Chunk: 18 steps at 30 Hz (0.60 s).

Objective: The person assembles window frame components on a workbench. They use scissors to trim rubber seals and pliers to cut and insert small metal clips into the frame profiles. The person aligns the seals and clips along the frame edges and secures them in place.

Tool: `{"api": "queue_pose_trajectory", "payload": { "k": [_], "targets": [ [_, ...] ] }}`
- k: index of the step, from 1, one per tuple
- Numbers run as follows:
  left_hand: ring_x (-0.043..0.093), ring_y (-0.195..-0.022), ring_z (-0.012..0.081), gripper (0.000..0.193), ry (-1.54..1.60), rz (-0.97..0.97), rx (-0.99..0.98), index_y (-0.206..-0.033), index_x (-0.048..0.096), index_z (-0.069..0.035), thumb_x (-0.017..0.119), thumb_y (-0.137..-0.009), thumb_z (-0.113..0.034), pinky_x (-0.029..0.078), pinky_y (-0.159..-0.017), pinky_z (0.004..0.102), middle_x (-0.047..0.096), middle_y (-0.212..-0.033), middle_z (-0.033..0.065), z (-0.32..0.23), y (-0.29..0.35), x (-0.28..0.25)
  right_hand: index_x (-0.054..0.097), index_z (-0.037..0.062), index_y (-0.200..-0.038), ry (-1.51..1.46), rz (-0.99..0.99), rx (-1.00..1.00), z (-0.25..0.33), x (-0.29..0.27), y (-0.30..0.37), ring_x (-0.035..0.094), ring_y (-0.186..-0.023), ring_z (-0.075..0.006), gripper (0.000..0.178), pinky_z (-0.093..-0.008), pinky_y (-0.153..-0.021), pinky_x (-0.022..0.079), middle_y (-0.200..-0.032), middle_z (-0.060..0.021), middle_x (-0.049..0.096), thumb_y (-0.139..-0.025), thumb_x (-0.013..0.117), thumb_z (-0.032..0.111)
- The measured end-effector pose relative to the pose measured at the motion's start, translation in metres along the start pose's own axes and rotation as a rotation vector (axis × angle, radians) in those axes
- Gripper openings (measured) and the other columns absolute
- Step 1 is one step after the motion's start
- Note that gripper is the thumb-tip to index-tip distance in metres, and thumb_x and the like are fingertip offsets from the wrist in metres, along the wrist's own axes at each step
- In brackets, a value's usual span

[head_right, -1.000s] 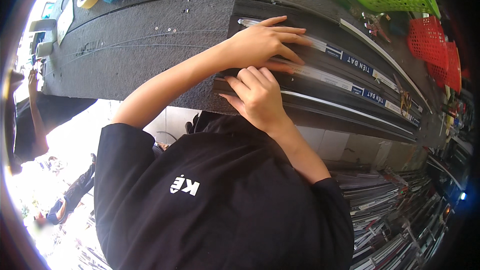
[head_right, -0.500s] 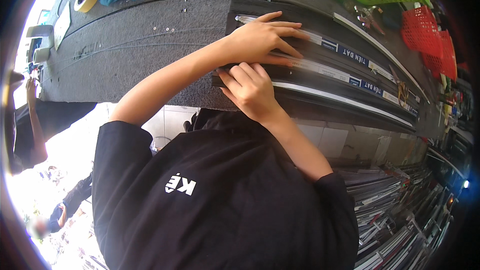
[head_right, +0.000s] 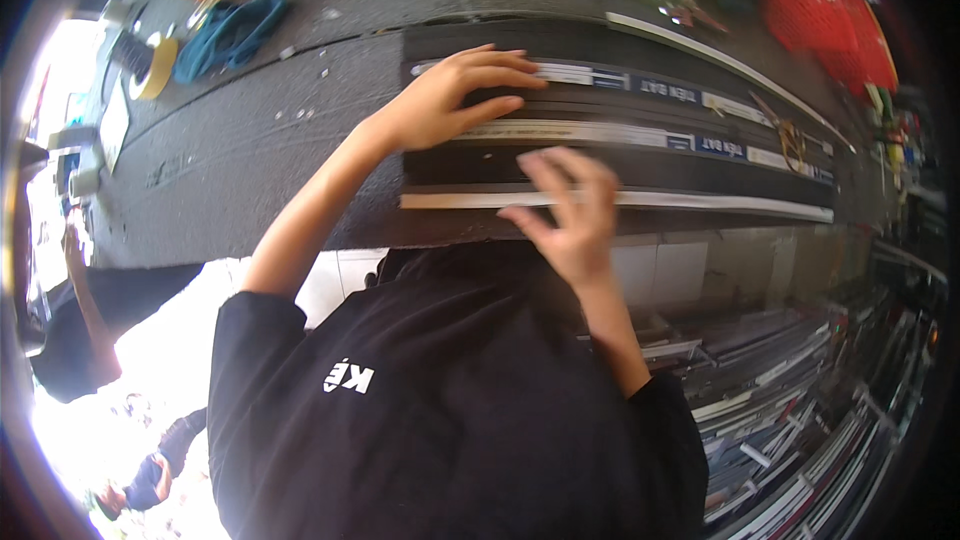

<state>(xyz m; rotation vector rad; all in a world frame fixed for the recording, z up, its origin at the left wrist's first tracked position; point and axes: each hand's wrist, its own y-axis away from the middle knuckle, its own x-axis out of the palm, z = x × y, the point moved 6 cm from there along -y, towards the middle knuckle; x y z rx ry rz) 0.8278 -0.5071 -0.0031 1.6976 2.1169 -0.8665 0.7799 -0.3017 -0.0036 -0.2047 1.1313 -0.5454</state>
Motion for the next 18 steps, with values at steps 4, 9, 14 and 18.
{"api": "queue_pose_trajectory", "payload": {
  "k": [4, 9, 14, 18],
  "targets": [
    [0.029, -0.151, 0.0342, 0.075, -0.418, 0.136, -0.048, -0.154, 0.04, -0.015, 0.069, -0.092, -0.045, 0.018, -0.124, 0.0534, 0.038, -0.159, 0.0159, -0.049, 0.029, 0.034, 0.047, 0.0003, -0.144, 0.24, -0.629, 0.696, -0.13, -0.087, 0.065, 0.051, -0.127, -0.0329, 0.061, -0.0436, -0.104, 0.043, -0.136, -0.0198, 0.054, -0.094, 0.073, 0.022],
    [0.021, -0.154, 0.0346, 0.102, -0.502, 0.117, -0.183, -0.158, 0.028, -0.005, 0.081, -0.078, -0.038, 0.014, -0.124, 0.0538, 0.024, -0.165, 0.0166, -0.061, 0.033, 0.072, 0.038, -0.0121, -0.146, -0.44, -1.009, 1.127, -0.259, -0.136, 0.121, 0.054, -0.128, -0.0299, 0.065, -0.0387, -0.11, 0.044, -0.141, -0.0263, 0.051, -0.096, 0.067, 0.016],
    [0.034, -0.15, 0.0226, 0.094, -0.615, 0.093, -0.275, -0.152, 0.042, -0.009, 0.083, -0.074, -0.041, 0.012, -0.125, 0.0528, 0.038, -0.161, 0.005, -0.056, 0.023, 0.074, 0.045, -0.015, -0.141, -0.434, -1.004, 1.115, -0.306, -0.153, 0.11, 0.054, -0.128, -0.03, 0.06, -0.0375, -0.111, 0.041, -0.135, -0.0256, 0.057, -0.094, 0.068, 0.013],
    [0.041, -0.145, 0.0176, 0.091, -0.687, 0.079, -0.344, -0.145, 0.054, -0.018, 0.088, -0.063, -0.04, 0.018, -0.125, 0.0506, 0.047, -0.155, -0.0014, -0.054, 0.02, 0.071, 0.039, -0.0063, -0.148, -0.325, -0.918, 1.212, -0.318, -0.159, 0.103, 0.049, -0.132, -0.0312, 0.07, -0.0406, -0.109, 0.04, -0.15, -0.0284, 0.04, -0.091, 0.072, 0.017]
  ]
}}
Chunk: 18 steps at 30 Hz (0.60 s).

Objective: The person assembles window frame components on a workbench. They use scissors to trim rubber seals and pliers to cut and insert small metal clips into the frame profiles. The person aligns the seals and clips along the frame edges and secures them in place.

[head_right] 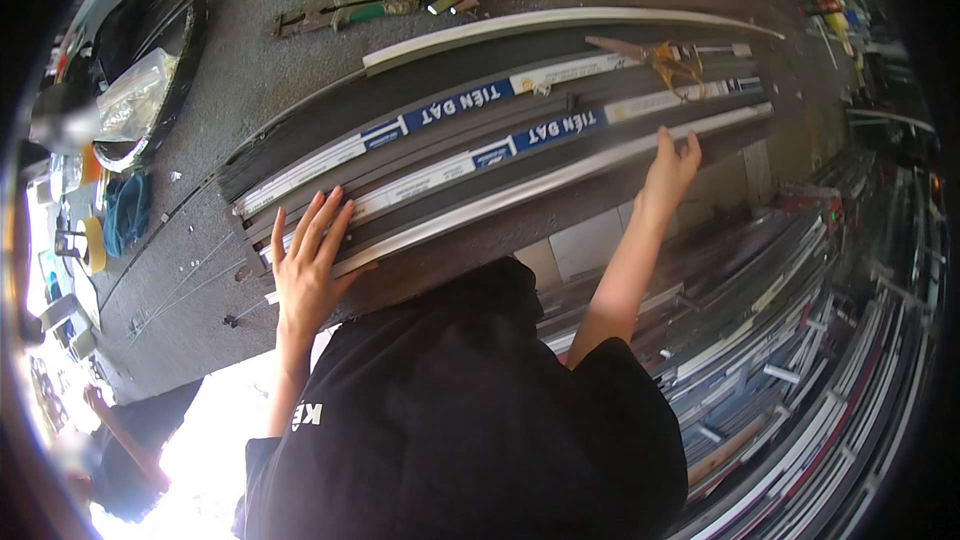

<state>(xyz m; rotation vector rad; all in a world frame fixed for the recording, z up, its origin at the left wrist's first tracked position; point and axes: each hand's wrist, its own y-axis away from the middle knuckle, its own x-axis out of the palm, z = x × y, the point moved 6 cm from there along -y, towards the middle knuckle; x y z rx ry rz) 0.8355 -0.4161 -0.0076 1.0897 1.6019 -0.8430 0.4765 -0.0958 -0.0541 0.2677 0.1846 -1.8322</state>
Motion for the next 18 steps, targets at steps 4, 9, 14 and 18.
{"api": "queue_pose_trajectory", "payload": {
  "k": [4, 9, 14, 18],
  "targets": [
    [0.046, -0.142, 0.0192, 0.087, -0.054, -0.034, 0.024, -0.139, 0.06, -0.019, 0.087, -0.06, -0.043, 0.024, -0.123, 0.0497, 0.052, -0.151, -0.0007, 0.001, -0.003, 0.001, 0.053, 0.0065, -0.139, 0.48, -0.062, -0.514, 0.038, 0.001, -0.023, 0.05, -0.119, -0.0319, 0.053, -0.0424, -0.098, 0.047, -0.141, -0.0219, 0.048, -0.091, 0.072, 0.019],
    [0.046, -0.142, 0.0212, 0.086, -0.027, -0.045, -0.116, -0.135, 0.063, -0.022, 0.088, -0.054, -0.036, 0.031, -0.12, 0.0496, 0.052, -0.151, 0.0019, -0.002, 0.004, 0.001, 0.068, 0.0069, -0.121, 0.683, 0.317, -0.958, 0.058, 0.039, -0.114, 0.058, -0.115, -0.0375, 0.038, -0.047, -0.101, 0.043, -0.118, -0.018, 0.065, -0.085, 0.062, -0.002],
    [0.043, -0.144, 0.0292, 0.083, 0.059, -0.218, -0.424, -0.134, 0.063, -0.02, 0.089, -0.056, -0.026, 0.032, -0.119, 0.0514, 0.05, -0.151, 0.0077, -0.015, 0.03, 0.002, 0.064, 0.0033, -0.117, 0.796, 0.712, -0.751, 0.05, 0.06, -0.183, 0.062, -0.105, -0.0282, 0.025, -0.0393, -0.088, 0.051, -0.113, -0.0146, 0.065, -0.093, 0.06, 0.004],
    [0.052, -0.132, 0.0322, 0.07, -0.071, -0.718, -0.66, -0.13, 0.065, -0.013, 0.088, -0.068, -0.035, 0.038, -0.113, 0.0482, 0.058, -0.141, 0.0099, 0.013, 0.094, -0.018, 0.068, -0.0009, -0.115, 0.701, 0.772, -0.67, 0.072, 0.078, -0.177, 0.07, -0.095, -0.0233, 0.027, -0.0345, -0.081, 0.053, -0.107, -0.0156, 0.073, -0.103, 0.058, 0.021]
  ]
}}
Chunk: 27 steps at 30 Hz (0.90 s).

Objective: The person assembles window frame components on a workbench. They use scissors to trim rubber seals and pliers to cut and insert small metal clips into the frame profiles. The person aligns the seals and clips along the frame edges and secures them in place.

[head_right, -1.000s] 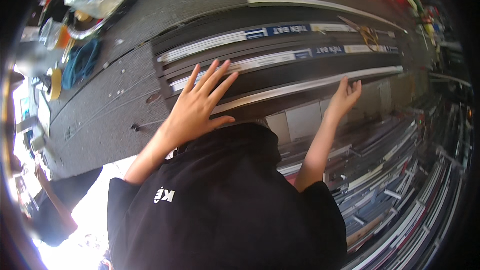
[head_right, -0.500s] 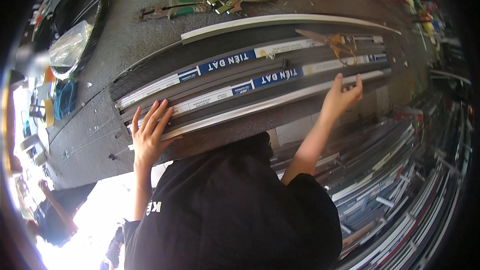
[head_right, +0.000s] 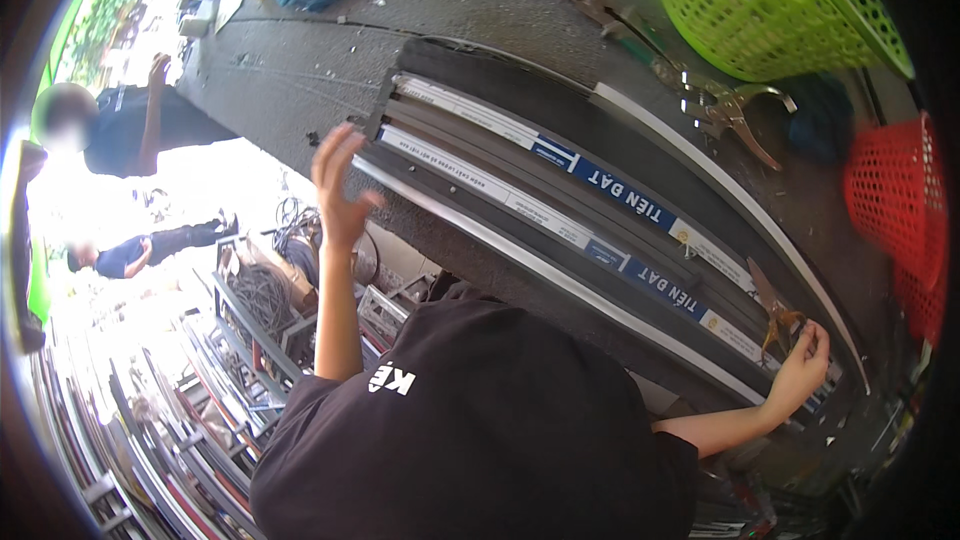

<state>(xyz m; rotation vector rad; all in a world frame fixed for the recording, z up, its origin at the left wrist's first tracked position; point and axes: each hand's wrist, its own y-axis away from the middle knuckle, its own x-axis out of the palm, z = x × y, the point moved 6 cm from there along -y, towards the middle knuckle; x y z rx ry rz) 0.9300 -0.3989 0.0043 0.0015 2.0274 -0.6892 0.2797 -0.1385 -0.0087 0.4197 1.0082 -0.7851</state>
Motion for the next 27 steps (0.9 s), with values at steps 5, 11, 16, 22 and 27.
{"api": "queue_pose_trajectory", "payload": {
  "k": [5, 11, 16, 22, 27],
  "targets": [
    [0.058, -0.124, 0.0308, 0.048, -0.159, -0.21, -0.329, -0.13, 0.066, -0.009, 0.079, -0.086, -0.024, 0.042, -0.109, 0.0421, 0.064, -0.13, 0.0122, 0.107, 0.012, -0.038, 0.068, -0.0032, -0.117, -0.01, -0.068, -0.028, 0.028, -0.002, -0.014, 0.071, -0.101, -0.024, 0.034, -0.0342, -0.087, 0.053, -0.108, -0.0173, 0.074, -0.104, 0.058, 0.026],
    [0.056, -0.122, 0.0275, 0.035, -0.143, -0.037, -0.29, -0.112, 0.077, -0.014, 0.083, -0.079, -0.021, 0.042, -0.107, 0.0424, 0.067, -0.126, 0.0049, 0.138, 0.004, -0.034, 0.068, -0.0016, -0.118, 0.101, -0.13, 0.144, 0.023, -0.024, 0.028, 0.07, -0.101, -0.0236, 0.031, -0.0341, -0.088, 0.052, -0.109, -0.0171, 0.073, -0.104, 0.059, 0.024],
    [0.049, -0.133, 0.0298, 0.044, -0.044, 0.207, -0.087, -0.115, 0.078, -0.018, 0.083, -0.073, -0.029, 0.036, -0.114, 0.0474, 0.065, -0.132, 0.0035, 0.107, -0.004, -0.024, 0.066, -0.001, -0.121, -0.381, -0.156, 0.002, 0.128, 0.022, 0.071, 0.067, -0.104, -0.0179, 0.025, -0.0306, -0.093, 0.051, -0.112, -0.0119, 0.071, -0.104, 0.058, 0.015],
    [0.044, -0.134, 0.031, 0.044, 0.047, 0.261, -0.074, -0.119, 0.077, -0.02, 0.081, -0.075, -0.028, 0.034, -0.114, 0.0462, 0.063, -0.133, 0.0015, 0.081, -0.004, -0.009, 0.068, 0.0051, -0.106, -0.379, 0.396, -0.513, 0.36, 0.155, 0.17, 0.065, -0.101, -0.0255, 0.024, -0.0383, -0.091, 0.05, -0.106, -0.0085, 0.069, -0.084, 0.077, 0.011],
    [0.053, -0.121, 0.0274, 0.034, 0.065, 0.21, 0.063, -0.105, 0.082, -0.019, 0.081, -0.073, -0.028, 0.042, -0.103, 0.0413, 0.069, -0.124, -0.0014, 0.081, -0.014, -0.007, 0.071, 0.0127, -0.116, -0.237, 0.177, -0.973, 0.459, 0.214, 0.239, 0.061, -0.098, -0.0263, 0.045, -0.0404, -0.091, 0.046, -0.11, -0.0027, 0.068, -0.073, 0.084, 0.021]
  ]
}}
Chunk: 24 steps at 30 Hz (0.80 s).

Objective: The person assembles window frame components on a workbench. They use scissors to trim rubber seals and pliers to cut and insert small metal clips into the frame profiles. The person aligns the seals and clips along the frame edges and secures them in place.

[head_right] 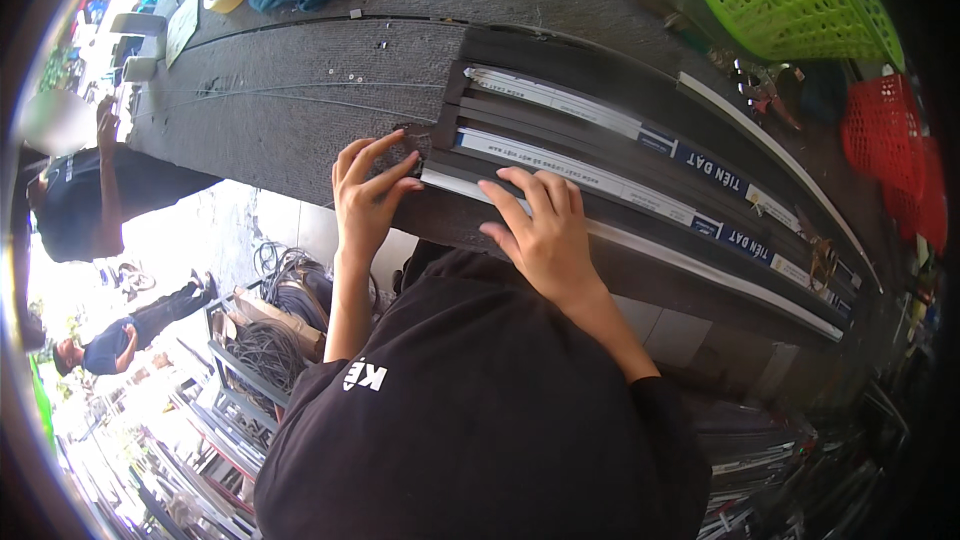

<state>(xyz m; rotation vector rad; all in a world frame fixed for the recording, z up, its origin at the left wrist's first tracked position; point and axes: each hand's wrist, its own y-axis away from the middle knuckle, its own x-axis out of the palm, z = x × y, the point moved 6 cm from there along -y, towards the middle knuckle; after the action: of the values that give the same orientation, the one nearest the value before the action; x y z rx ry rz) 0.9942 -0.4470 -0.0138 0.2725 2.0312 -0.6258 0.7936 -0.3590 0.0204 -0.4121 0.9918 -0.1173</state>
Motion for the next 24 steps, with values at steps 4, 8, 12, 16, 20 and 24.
{"api": "queue_pose_trajectory", "payload": {
  "k": [4, 8, 12, 16, 20, 24],
  "targets": [
    [0.06, -0.105, 0.0235, 0.04, 0.104, -0.027, 0.088, -0.107, 0.08, -0.017, 0.084, -0.068, -0.025, 0.045, -0.094, 0.0388, 0.072, -0.114, -0.0035, 0.006, -0.004, 0.0, 0.076, 0.0122, -0.108, 0.021, -0.111, 0.058, -0.007, 0.015, 0.001, 0.061, -0.093, -0.0223, 0.039, -0.037, -0.082, 0.046, -0.103, 0.0018, 0.07, -0.069, 0.084, 0.013],
    [0.061, -0.101, 0.021, 0.05, 0.199, 0.035, 0.214, -0.116, 0.076, -0.018, 0.084, -0.068, -0.029, 0.046, -0.091, 0.0359, 0.073, -0.107, -0.0047, 0.005, -0.009, 0.005, 0.075, 0.0081, -0.105, 0.077, -0.132, -0.027, -0.005, 0.014, 0.003, 0.063, -0.088, -0.0206, 0.036, -0.0359, -0.081, 0.047, -0.094, 0.0005, 0.071, -0.07, 0.083, 0.012],
    [0.063, -0.099, 0.0217, 0.059, 0.21, 0.095, 0.282, -0.116, 0.075, -0.013, 0.088, -0.061, -0.03, 0.045, -0.092, 0.0388, 0.073, -0.104, -0.0008, 0.001, -0.015, -0.003, 0.075, 0.0086, -0.105, -0.003, -0.158, 0.03, 0.0, 0.009, -0.001, 0.063, -0.091, -0.0217, 0.038, -0.0364, -0.082, 0.048, -0.097, -0.0006, 0.07, -0.069, 0.085, 0.013],
    [0.061, -0.111, 0.0267, 0.073, 0.256, 0.08, 0.307, -0.124, 0.071, -0.013, 0.09, -0.057, -0.036, 0.043, -0.098, 0.0401, 0.069, -0.119, 0.0032, -0.024, -0.016, -0.015, 0.075, 0.0098, -0.106, -0.16, -0.06, 0.102, -0.006, 0.0, 0.007, 0.062, -0.099, -0.0264, 0.043, -0.0392, -0.09, 0.049, -0.11, -0.0045, 0.069, -0.066, 0.089, 0.018],
    [0.063, -0.112, 0.0262, 0.047, 0.41, 0.237, 0.572, -0.117, 0.073, -0.017, 0.085, -0.072, -0.016, 0.049, -0.092, 0.0406, 0.069, -0.117, 0.0021, -0.09, -0.007, 0.014, 0.073, 0.0058, -0.109, 0.139, -0.323, 0.416, -0.083, -0.095, 0.06, 0.065, -0.104, -0.0289, 0.024, -0.0382, -0.094, 0.049, -0.109, -0.0107, 0.071, -0.086, 0.077, 0.012],
    [0.064, -0.105, 0.0276, 0.042, 0.413, 0.301, 0.608, -0.117, 0.072, -0.014, 0.082, -0.077, -0.014, 0.053, -0.087, 0.0414, 0.068, -0.112, 0.0032, -0.12, -0.011, 0.042, 0.072, 0.0043, -0.112, 0.7, -0.384, 0.706, -0.199, -0.241, 0.159, 0.062, -0.109, -0.035, 0.021, -0.043, -0.096, 0.048, -0.109, -0.0159, 0.07, -0.096, 0.059, 0.01]
  ]
}}
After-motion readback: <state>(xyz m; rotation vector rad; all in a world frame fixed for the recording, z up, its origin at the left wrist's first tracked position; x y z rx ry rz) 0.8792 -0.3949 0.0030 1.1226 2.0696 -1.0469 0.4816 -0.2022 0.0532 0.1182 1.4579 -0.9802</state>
